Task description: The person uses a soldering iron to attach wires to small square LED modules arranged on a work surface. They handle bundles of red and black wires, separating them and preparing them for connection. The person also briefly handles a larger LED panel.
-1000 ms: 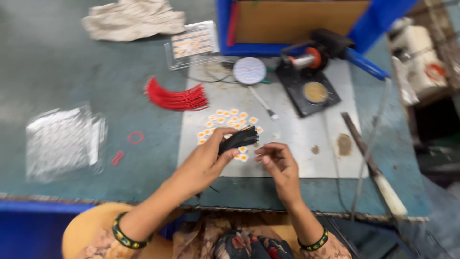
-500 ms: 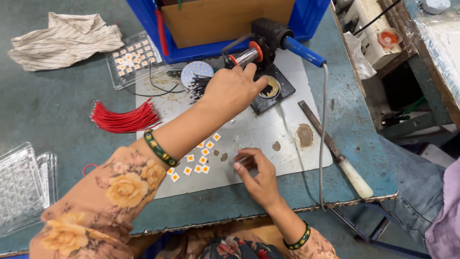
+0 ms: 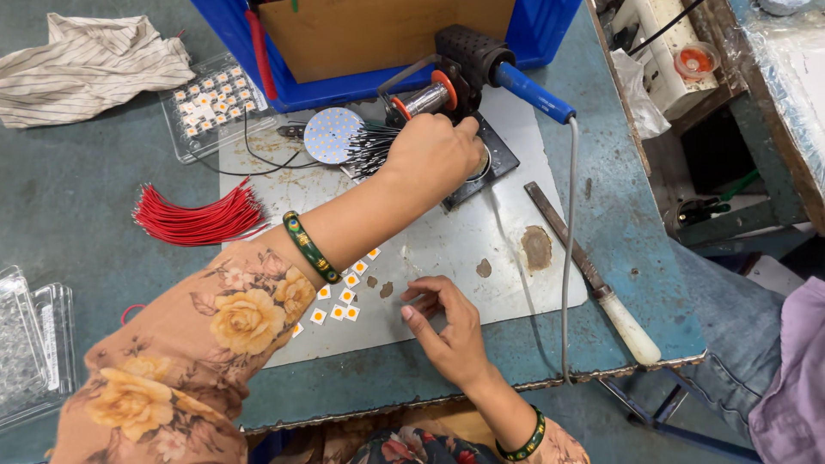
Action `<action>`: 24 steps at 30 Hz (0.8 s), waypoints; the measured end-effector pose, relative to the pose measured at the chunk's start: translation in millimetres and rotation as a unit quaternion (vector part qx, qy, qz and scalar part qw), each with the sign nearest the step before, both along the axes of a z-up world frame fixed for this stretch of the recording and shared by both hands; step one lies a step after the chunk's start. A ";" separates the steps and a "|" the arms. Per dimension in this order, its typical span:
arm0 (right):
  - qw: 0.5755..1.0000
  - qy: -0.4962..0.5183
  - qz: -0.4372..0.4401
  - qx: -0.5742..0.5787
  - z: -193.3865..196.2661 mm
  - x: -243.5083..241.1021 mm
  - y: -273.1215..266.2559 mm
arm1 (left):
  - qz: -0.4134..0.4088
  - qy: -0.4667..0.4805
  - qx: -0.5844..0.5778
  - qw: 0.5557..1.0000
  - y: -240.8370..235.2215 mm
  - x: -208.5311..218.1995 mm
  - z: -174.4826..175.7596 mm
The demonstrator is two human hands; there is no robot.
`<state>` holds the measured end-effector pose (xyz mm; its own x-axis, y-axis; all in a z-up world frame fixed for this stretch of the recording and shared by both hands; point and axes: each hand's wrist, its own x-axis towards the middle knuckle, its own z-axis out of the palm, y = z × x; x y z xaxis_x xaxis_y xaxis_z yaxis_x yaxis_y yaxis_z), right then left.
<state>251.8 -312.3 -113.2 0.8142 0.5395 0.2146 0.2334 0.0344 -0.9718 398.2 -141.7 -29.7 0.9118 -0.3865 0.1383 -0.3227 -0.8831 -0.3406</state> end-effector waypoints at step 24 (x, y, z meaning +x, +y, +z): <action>1.000 0.004 0.016 0.007 -0.4 -1.2 0.8 | 0.084 0.016 -0.015 0.996 -2.2 4.6 0.9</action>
